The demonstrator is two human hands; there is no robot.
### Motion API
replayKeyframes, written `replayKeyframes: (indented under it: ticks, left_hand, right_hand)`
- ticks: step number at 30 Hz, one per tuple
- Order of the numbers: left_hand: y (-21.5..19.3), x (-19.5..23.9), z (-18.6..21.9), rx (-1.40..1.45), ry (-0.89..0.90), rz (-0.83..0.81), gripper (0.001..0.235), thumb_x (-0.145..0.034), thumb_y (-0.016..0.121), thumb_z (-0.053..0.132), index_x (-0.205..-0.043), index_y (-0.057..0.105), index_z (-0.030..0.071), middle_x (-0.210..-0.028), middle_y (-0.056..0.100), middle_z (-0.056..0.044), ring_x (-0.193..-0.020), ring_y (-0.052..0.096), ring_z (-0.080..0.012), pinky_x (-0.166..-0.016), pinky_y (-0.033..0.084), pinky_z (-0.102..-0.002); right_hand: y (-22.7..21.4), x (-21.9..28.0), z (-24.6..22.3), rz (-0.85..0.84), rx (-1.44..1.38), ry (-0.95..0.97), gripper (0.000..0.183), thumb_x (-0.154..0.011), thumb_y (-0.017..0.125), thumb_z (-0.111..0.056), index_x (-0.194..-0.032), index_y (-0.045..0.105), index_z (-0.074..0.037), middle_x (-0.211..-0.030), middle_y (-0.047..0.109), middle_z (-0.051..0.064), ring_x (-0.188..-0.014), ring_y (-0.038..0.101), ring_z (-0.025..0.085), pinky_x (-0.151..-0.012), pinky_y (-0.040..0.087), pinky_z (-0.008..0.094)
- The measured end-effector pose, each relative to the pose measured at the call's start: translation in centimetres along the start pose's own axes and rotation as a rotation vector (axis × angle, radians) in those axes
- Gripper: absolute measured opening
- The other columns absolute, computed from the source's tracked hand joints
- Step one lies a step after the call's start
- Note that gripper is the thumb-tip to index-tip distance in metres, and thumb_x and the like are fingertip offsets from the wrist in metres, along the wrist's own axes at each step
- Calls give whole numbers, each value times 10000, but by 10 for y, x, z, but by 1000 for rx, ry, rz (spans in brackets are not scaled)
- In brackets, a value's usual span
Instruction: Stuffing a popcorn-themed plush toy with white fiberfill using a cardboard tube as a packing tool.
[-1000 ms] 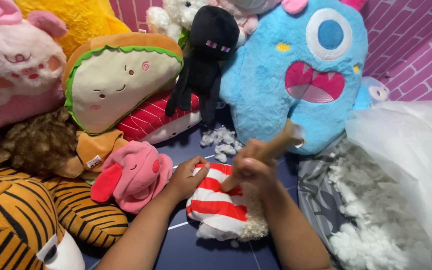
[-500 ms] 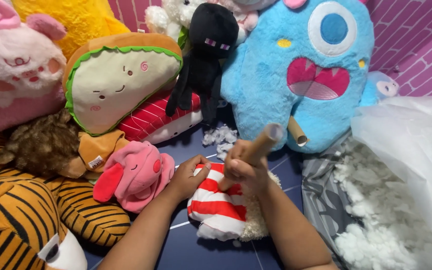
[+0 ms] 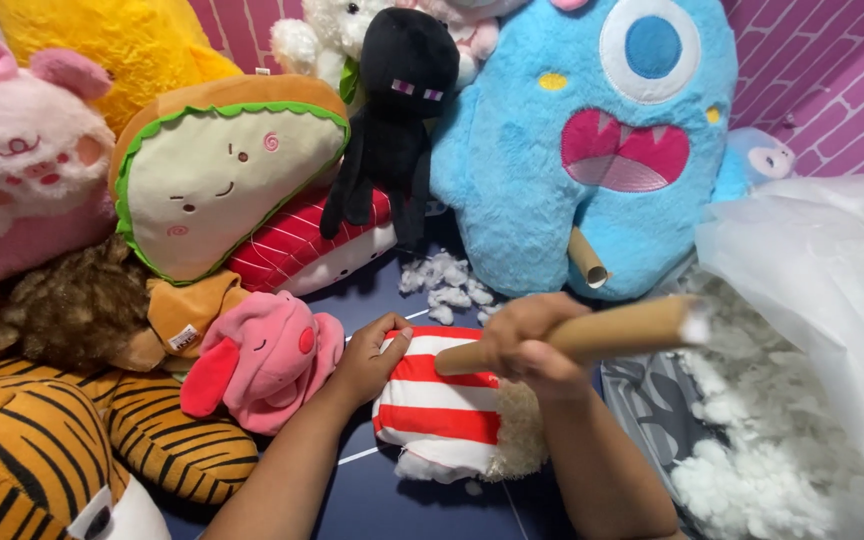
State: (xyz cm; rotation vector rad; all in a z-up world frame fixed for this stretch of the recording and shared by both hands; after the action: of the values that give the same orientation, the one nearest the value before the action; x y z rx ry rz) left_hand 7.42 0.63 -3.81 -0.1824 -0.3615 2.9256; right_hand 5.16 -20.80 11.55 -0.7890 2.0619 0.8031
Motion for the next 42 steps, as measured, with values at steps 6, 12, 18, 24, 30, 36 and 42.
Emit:
replayKeyframes:
  ticks: [6, 12, 18, 24, 30, 36, 42]
  left_hand:
    - [2, -1, -3, -6, 9, 4, 222, -983, 574, 291, -998, 722, 126, -919, 735, -192, -923, 698, -331, -902, 523, -474]
    - [1, 0, -4, -8, 26, 15, 209, -980, 584, 295, -994, 724, 140, -914, 735, -167, -915, 700, -310, -899, 528, -459]
    - [2, -3, -9, -1, 8, 5, 219, -980, 568, 279, -999, 729, 131, -915, 739, -177, -917, 697, -305, -896, 524, -457]
    - [2, -2, -9, 4, 34, 21, 211, -977, 588, 284, -1005, 731, 131, -898, 729, -180, -905, 695, -308, -887, 526, -462]
    - [1, -1, -6, -2, 8, 8, 216, -978, 574, 276, -1008, 739, 140, -909, 738, -172, -913, 696, -302, -896, 524, -448]
    - [0, -1, -8, -14, 13, 14, 210, -967, 595, 296, -1011, 732, 143, -905, 733, -170, -907, 695, -313, -894, 524, -458]
    - [-1, 0, 2, 17, 3, -1, 215, -974, 581, 275, -1014, 737, 132, -920, 738, -181, -919, 696, -314, -902, 524, -457]
  right_hand:
    - [-18, 24, 24, 41, 23, 24, 276, -863, 649, -2, -626, 509, -29, -443, 482, 144, -315, 426, 192, -268, 371, 319]
    - [-6, 19, 19, 19, -19, -3, 219, -845, 620, 88, -699, 475, 12, -466, 482, 152, -316, 444, 200, -275, 383, 307]
    - [-7, 13, -3, 15, -1, -29, 222, -849, 621, -4, -670, 506, -69, -450, 504, 98, -314, 477, 191, -287, 409, 294]
    - [-5, 20, 37, -7, -55, 70, 289, -861, 618, 52, -610, 486, 2, -439, 465, 125, -329, 437, 193, -285, 388, 311]
    - [21, -6, -19, -8, 88, -22, 304, -979, 620, -103, -711, 478, -126, -525, 456, 26, -434, 477, 126, -431, 466, 250]
    - [18, 14, 41, -100, 190, -61, 472, -853, 673, 74, -476, 450, -101, -490, 519, 114, -335, 486, 214, -327, 409, 280]
    - [23, 8, -2, -84, 168, 63, 280, -938, 644, -57, -696, 509, -92, -475, 495, 78, -361, 480, 171, -349, 424, 283]
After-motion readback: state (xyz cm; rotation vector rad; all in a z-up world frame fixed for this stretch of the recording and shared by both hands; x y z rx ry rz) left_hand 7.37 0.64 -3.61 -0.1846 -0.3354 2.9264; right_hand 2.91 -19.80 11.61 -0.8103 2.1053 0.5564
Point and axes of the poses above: each hand's wrist, its own x-axis away from the middle knuckle, its own y-axis out of the palm, z = x × y, the point moved 3 cm from there along -x, towards the middle knuckle
